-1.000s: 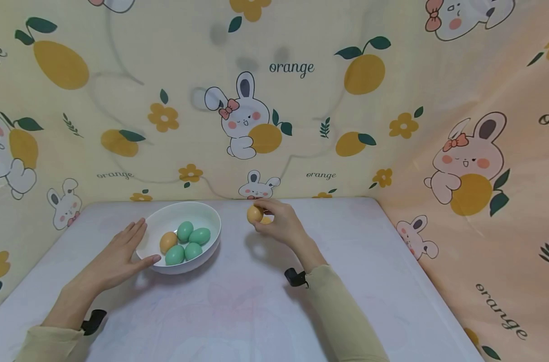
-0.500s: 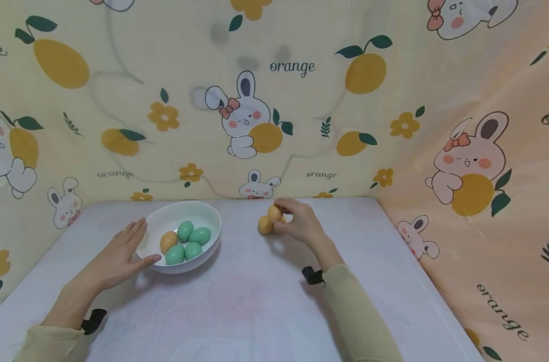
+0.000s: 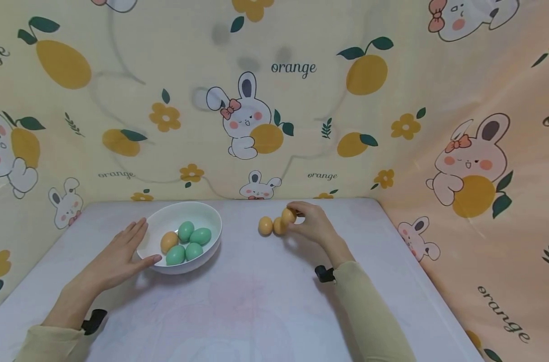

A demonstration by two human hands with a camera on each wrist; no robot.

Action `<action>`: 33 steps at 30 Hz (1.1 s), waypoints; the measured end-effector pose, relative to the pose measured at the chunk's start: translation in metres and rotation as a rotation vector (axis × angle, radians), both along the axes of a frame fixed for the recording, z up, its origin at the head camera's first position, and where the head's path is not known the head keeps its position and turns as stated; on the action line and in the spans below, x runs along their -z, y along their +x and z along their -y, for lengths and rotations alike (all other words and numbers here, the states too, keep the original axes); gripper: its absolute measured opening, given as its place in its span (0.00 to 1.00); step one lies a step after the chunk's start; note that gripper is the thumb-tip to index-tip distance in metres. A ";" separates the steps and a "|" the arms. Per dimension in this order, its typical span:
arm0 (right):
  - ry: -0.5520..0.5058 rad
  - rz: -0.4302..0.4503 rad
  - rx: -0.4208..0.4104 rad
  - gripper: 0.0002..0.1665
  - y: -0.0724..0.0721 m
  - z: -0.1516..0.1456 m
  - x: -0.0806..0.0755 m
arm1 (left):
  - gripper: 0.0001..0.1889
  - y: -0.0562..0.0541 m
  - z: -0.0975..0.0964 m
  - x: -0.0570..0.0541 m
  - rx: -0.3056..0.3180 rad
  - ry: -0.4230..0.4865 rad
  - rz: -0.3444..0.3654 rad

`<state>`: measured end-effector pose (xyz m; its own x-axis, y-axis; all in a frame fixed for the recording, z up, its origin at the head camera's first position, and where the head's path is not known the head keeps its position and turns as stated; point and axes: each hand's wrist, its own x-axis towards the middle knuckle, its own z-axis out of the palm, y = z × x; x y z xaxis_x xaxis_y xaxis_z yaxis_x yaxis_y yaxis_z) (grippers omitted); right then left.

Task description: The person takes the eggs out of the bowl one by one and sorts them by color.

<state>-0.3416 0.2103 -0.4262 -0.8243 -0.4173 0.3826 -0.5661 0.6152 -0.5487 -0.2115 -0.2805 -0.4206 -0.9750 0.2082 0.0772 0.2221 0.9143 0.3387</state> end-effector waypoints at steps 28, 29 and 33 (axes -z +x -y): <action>0.142 0.263 0.048 0.35 -0.018 -0.021 0.019 | 0.60 0.000 -0.001 0.000 -0.007 -0.002 -0.005; 0.143 0.264 0.046 0.35 -0.018 -0.020 0.019 | 0.60 0.000 -0.001 -0.001 -0.008 -0.005 -0.004; 0.147 0.292 0.059 0.35 -0.018 -0.019 0.020 | 0.60 0.000 -0.002 -0.001 -0.008 -0.010 -0.002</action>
<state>-0.3594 0.2291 -0.4459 -0.9146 -0.3989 0.0660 -0.3591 0.7266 -0.5857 -0.2116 -0.2787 -0.4192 -0.9765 0.2013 0.0771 0.2155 0.9194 0.3291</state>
